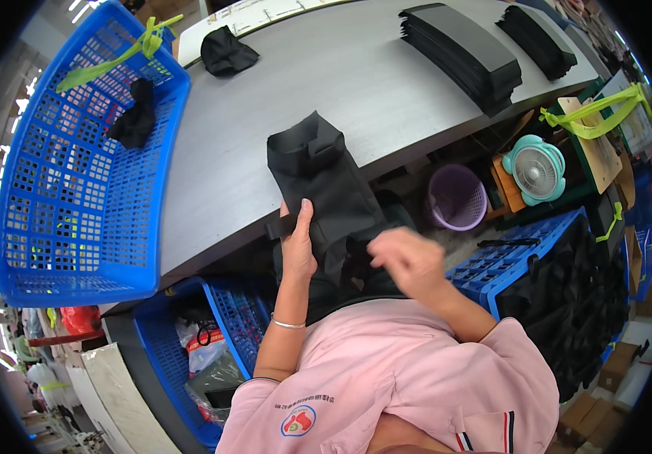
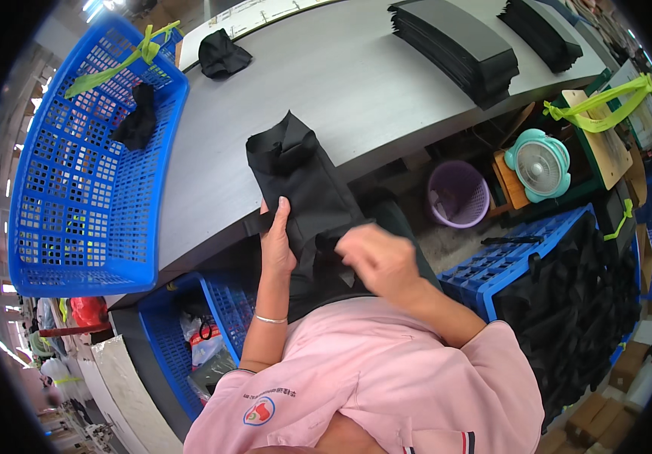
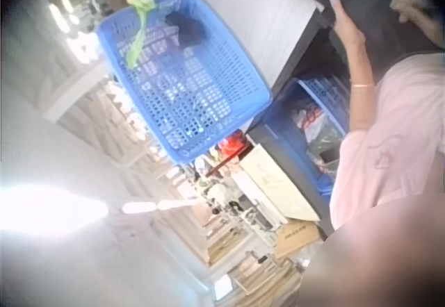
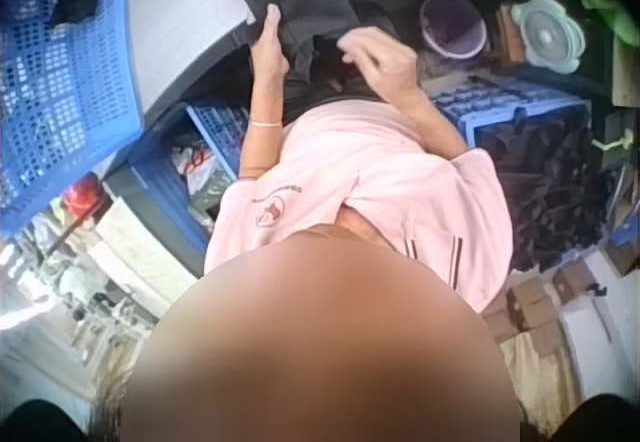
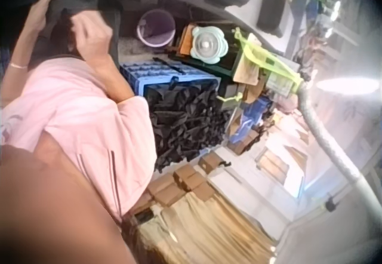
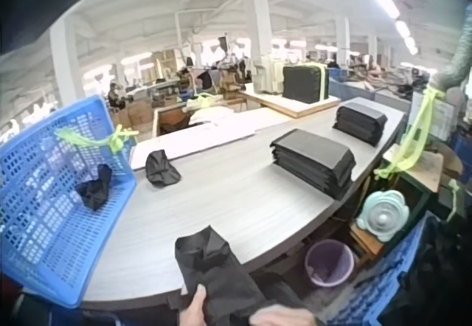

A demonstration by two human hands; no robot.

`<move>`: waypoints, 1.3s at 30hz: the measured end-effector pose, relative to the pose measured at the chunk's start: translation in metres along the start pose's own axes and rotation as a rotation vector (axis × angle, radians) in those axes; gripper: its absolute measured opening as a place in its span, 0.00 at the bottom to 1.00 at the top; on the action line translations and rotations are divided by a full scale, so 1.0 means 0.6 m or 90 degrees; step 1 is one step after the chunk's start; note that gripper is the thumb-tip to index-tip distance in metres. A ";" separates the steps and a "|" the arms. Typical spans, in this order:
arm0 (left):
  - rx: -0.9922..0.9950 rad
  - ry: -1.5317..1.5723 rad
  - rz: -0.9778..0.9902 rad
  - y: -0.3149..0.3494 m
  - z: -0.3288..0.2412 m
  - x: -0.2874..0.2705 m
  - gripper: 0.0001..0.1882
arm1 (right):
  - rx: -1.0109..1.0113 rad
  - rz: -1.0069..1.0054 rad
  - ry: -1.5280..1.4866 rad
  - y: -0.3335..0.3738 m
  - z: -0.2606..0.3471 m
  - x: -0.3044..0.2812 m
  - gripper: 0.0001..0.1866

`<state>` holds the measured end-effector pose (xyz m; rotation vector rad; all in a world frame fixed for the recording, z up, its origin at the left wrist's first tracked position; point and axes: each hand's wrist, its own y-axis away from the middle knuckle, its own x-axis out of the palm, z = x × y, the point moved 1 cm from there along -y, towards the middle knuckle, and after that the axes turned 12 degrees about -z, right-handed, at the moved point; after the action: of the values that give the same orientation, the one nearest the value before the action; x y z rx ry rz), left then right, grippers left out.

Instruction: The recorder is inspecting and turning out black fabric sleeves or covers at a manufacturing desk.

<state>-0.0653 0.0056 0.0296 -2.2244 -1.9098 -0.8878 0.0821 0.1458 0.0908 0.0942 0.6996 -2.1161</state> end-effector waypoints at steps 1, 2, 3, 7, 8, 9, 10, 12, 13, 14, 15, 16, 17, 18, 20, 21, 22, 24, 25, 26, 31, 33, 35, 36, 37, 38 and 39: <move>0.000 0.008 0.012 0.005 0.000 0.000 0.30 | 0.046 -0.072 0.009 -0.012 -0.001 -0.012 0.02; 0.018 0.032 0.037 0.010 0.000 0.001 0.29 | 0.101 -0.136 0.011 -0.025 -0.009 -0.021 0.03; 0.002 0.018 0.030 0.015 0.002 0.000 0.29 | 0.073 -0.157 0.062 -0.040 -0.023 -0.024 0.04; -0.076 -0.011 0.090 0.036 0.012 -0.006 0.26 | 0.147 -0.095 -0.020 -0.054 -0.086 -0.015 0.09; -0.095 0.030 0.125 0.040 0.013 -0.009 0.26 | 0.266 -0.025 -0.113 -0.050 -0.100 -0.014 0.09; -0.101 0.006 0.090 0.041 0.014 -0.014 0.26 | 0.430 0.046 -0.169 -0.045 -0.112 -0.011 0.10; -0.114 0.010 0.110 0.042 0.014 -0.017 0.26 | 0.385 0.052 -0.205 -0.042 -0.116 -0.010 0.10; -0.128 0.012 0.131 0.042 0.015 -0.021 0.26 | 0.404 0.031 -0.083 -0.033 -0.119 -0.011 0.08; -0.150 0.040 0.124 0.041 0.017 -0.021 0.26 | 0.389 0.054 -0.097 -0.029 -0.116 -0.009 0.07; -0.163 0.094 0.141 0.041 0.018 -0.020 0.26 | 0.515 -0.002 -0.329 -0.023 -0.114 -0.004 0.06; -0.170 0.067 0.119 0.041 0.020 -0.019 0.26 | 0.599 -0.026 -0.602 -0.020 -0.110 0.000 0.06; -0.169 0.045 0.082 0.041 0.023 -0.017 0.26 | 0.631 -0.062 -0.566 -0.015 -0.109 0.004 0.06; -0.167 0.040 0.066 0.041 0.025 -0.014 0.26 | 0.644 -0.068 -0.576 -0.013 -0.110 0.008 0.05; -0.169 0.024 0.048 0.042 0.026 -0.011 0.26 | 0.657 -0.074 -0.584 -0.010 -0.111 0.010 0.04; -0.128 0.048 0.088 0.044 0.026 -0.006 0.26 | 0.612 -0.064 -0.561 -0.011 -0.121 0.010 0.04; -0.143 0.019 0.061 0.045 0.026 -0.007 0.26 | 0.573 -0.083 -0.487 -0.011 -0.127 0.006 0.05; -0.139 0.011 0.064 0.045 0.025 -0.008 0.25 | 0.527 -0.098 -0.426 -0.012 -0.133 0.001 0.05; -0.136 0.005 0.066 0.043 0.025 -0.014 0.24 | 0.480 -0.091 -0.338 -0.009 -0.139 -0.012 0.06; -0.199 0.051 0.098 0.041 0.027 -0.018 0.23 | 0.547 -0.040 -0.386 -0.006 -0.140 -0.018 0.07; -0.247 0.121 0.146 0.038 0.029 -0.021 0.22 | 0.639 -0.006 -0.397 -0.002 -0.138 -0.022 0.08; -0.292 -0.058 0.065 0.025 0.058 -0.032 0.26 | 0.625 0.072 -0.676 0.007 -0.097 -0.007 0.10; -0.223 -0.095 0.067 0.025 0.060 -0.028 0.30 | 0.605 0.084 -0.658 -0.003 -0.086 0.004 0.12; -0.179 -0.138 0.067 0.031 0.053 -0.022 0.32 | 0.547 0.042 -0.537 -0.026 -0.088 0.004 0.12; -0.156 -0.043 0.104 0.034 0.046 -0.017 0.33 | 0.485 -0.008 -0.417 -0.039 -0.092 0.001 0.12; -0.107 0.085 0.166 0.038 0.037 -0.010 0.33 | 0.425 -0.039 -0.335 -0.050 -0.095 0.001 0.12; -0.137 0.048 0.134 0.041 0.032 -0.008 0.33 | 0.456 -0.021 -0.316 -0.054 -0.098 0.004 0.12; -0.067 -0.139 0.112 0.043 0.025 -0.005 0.34 | 0.381 -0.022 -0.177 -0.058 -0.099 0.007 0.13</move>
<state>-0.0361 0.0040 0.0235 -2.6008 -1.7473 -0.7637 0.0417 0.1893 0.0551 0.1094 -0.1081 -2.2500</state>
